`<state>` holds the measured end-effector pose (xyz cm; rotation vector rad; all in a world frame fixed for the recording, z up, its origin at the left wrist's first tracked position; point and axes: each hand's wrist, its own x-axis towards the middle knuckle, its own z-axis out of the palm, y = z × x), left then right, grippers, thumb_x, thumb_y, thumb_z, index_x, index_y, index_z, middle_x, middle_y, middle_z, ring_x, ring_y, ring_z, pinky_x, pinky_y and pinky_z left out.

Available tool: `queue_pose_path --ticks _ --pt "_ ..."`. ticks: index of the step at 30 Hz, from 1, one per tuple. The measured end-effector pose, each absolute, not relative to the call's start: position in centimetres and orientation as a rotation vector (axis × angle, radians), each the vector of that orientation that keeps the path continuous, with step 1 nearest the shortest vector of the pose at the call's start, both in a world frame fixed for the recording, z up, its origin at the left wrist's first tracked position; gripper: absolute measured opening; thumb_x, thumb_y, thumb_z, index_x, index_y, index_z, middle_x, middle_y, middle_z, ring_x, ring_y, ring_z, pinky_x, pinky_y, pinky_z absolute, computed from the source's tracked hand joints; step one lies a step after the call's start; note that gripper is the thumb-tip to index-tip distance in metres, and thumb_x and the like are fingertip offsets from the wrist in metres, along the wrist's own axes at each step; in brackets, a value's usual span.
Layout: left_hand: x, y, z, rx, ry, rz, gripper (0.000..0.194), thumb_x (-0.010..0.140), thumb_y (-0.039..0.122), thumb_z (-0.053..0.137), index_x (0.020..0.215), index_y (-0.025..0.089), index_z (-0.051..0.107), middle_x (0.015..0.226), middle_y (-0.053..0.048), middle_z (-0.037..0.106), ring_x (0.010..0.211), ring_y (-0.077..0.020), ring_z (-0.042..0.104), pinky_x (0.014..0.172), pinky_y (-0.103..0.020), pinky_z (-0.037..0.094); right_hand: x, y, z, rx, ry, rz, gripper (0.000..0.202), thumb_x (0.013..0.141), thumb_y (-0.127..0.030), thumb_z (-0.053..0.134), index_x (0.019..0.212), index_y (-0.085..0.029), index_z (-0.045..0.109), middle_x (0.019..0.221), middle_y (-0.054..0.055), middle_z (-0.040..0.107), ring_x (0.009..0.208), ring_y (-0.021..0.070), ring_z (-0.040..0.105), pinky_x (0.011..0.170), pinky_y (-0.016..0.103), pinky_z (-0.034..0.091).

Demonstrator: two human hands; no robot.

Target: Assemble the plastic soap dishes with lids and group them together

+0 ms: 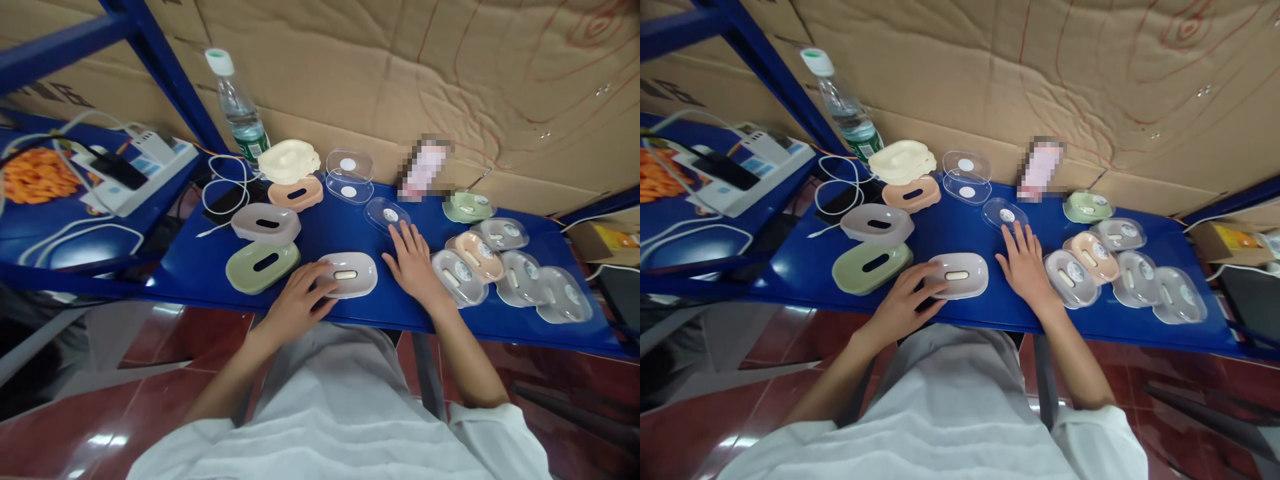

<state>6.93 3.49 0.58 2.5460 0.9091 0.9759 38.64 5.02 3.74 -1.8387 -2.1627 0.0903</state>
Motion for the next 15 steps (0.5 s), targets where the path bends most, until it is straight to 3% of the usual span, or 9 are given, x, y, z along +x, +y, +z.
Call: queue_pose_path --ticks 2,6,11,15 --pt "6.9 3.5 0.8 2.482 0.933 0.991 0.031 0.1 0.019 0.072 0.13 0.026 0.069 0.158 -0.014 0.056 0.153 -0.0339 0.051 0.124 -0.06 0.049 38.7 6.2 3.1 -1.873 -2.164 0.076 0.062 0.111 -0.049 0.047 0.163 -0.015 0.047 0.169 0.023 0.043 0.162 0.0456 0.032 0.127 0.073 0.03" --pt "6.9 3.5 0.9 2.375 0.942 0.965 0.027 0.101 0.02 0.071 0.128 0.025 0.069 0.161 -0.014 0.051 0.159 -0.0337 0.044 0.127 -0.057 0.047 38.7 5.7 2.2 -1.815 -2.126 0.051 0.056 0.108 -0.052 0.054 0.154 -0.02 0.057 0.15 0.021 0.059 0.144 0.042 0.052 0.12 0.068 0.04" --pt "6.7 3.6 1.1 2.277 0.952 0.943 0.035 0.1 0.022 0.072 0.134 0.028 0.067 0.164 -0.013 0.047 0.156 -0.0322 0.048 0.128 -0.053 0.047 39.9 5.1 1.7 -1.703 -2.142 0.192 0.06 0.108 -0.053 0.055 0.162 -0.028 0.051 0.173 0.017 0.038 0.163 0.0423 0.033 0.126 0.071 0.035" --pt "6.6 3.7 1.4 2.175 0.999 0.897 0.06 0.098 0.028 0.076 0.154 0.033 0.053 0.163 -0.012 0.048 0.153 -0.0315 0.052 0.128 -0.053 0.047 40.5 5.3 2.5 -1.632 -2.028 0.259 0.055 0.108 -0.054 0.056 0.158 -0.03 0.058 0.167 0.014 0.051 0.157 0.036 0.047 0.128 0.063 0.041"
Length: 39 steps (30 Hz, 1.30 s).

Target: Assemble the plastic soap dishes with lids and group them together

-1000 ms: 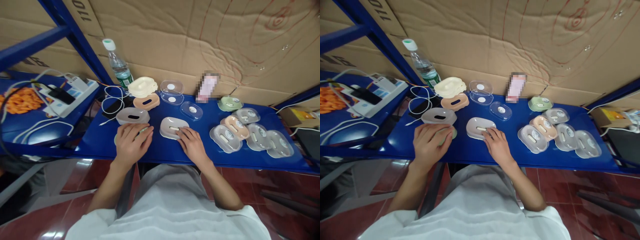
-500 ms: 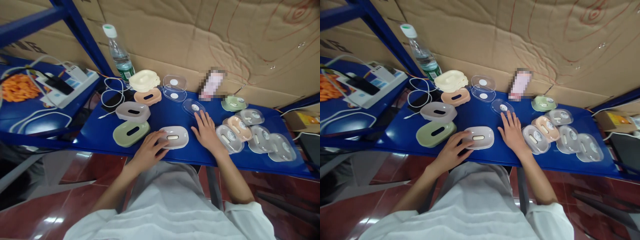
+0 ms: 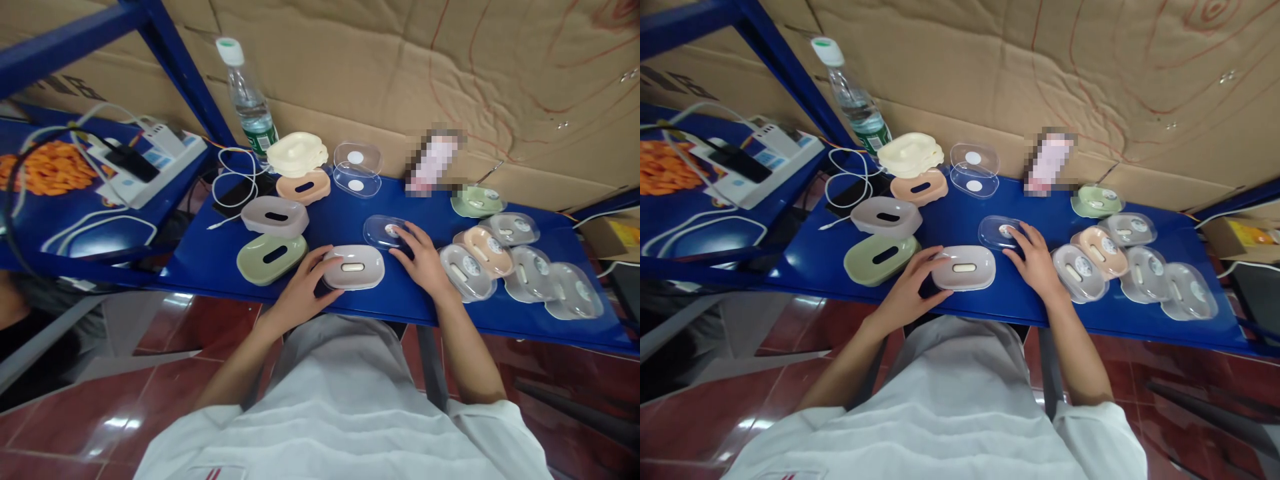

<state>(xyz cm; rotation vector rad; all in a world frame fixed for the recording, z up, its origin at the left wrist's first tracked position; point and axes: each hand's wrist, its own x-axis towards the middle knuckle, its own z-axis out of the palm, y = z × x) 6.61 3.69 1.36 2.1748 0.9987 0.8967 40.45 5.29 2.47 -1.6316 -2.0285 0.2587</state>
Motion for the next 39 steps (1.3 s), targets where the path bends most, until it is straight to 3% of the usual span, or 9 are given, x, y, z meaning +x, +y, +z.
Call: queue_pose_path --ticks 3,8,15,28,31,35,39 --pt "6.7 3.8 1.3 2.124 1.034 0.906 0.079 0.097 0.031 0.079 0.164 0.035 0.039 0.163 -0.013 0.049 0.154 -0.0329 0.05 0.129 -0.056 0.045 39.0 4.0 3.5 -1.565 -1.936 0.26 0.053 0.109 -0.052 0.058 0.158 -0.034 0.058 0.164 0.009 0.056 0.153 0.0317 0.053 0.129 0.058 0.043" --pt "6.8 3.9 0.9 2.086 1.03 0.949 0.091 0.095 0.039 0.083 0.168 0.035 0.03 0.162 -0.015 0.05 0.151 -0.034 0.052 0.127 -0.056 0.046 34.9 0.6 3.1 -1.384 -1.98 0.253 0.058 0.107 -0.038 0.066 0.163 -0.042 0.051 0.168 0.005 0.051 0.158 0.0325 0.047 0.128 0.06 0.045" --pt "6.7 3.9 0.7 2.128 1.072 0.955 0.076 0.092 0.039 0.086 0.157 0.033 0.047 0.152 -0.014 0.053 0.146 -0.033 0.056 0.125 -0.057 0.048 33.7 -0.7 1.4 -1.261 -2.13 0.168 0.076 0.104 -0.029 0.071 0.17 -0.045 0.038 0.172 0.006 0.045 0.163 0.0358 0.037 0.128 0.064 0.045" --pt "6.5 3.8 0.5 2.105 1.106 1.015 0.056 0.091 0.049 0.085 0.137 0.028 0.062 0.151 -0.013 0.065 0.142 -0.032 0.064 0.119 -0.055 0.054 33.8 -0.9 1.8 -1.264 -2.19 0.249 0.071 0.108 -0.029 0.063 0.171 -0.045 0.033 0.175 0.005 0.04 0.167 0.0341 0.03 0.13 0.063 0.042" --pt "6.4 3.8 0.4 2.117 1.101 1.021 0.052 0.092 0.048 0.085 0.134 0.027 0.062 0.15 -0.013 0.066 0.139 -0.0317 0.066 0.117 -0.055 0.056 33.6 -1.1 2.0 -1.34 -2.174 0.343 0.075 0.109 -0.034 0.061 0.174 -0.046 0.025 0.178 0.005 0.036 0.168 0.0329 0.028 0.129 0.059 0.046" --pt "6.4 3.8 0.3 2.124 1.11 1.002 0.049 0.092 0.049 0.084 0.13 0.027 0.062 0.149 -0.013 0.065 0.139 -0.0322 0.066 0.116 -0.055 0.056 33.3 -1.2 2.4 -1.476 -2.14 0.443 0.088 0.109 -0.046 0.061 0.177 -0.041 0.006 0.184 0.01 0.017 0.168 0.0351 0.025 0.124 0.058 0.051" --pt "6.4 3.7 0.4 2.131 1.106 0.979 0.047 0.095 0.048 0.081 0.131 0.027 0.06 0.151 -0.013 0.063 0.143 -0.0324 0.063 0.117 -0.056 0.055 33.4 -1.1 2.4 -1.464 -2.108 0.487 0.086 0.109 -0.046 0.06 0.177 -0.04 0.007 0.184 0.011 0.018 0.169 0.0333 0.025 0.129 0.059 0.044"
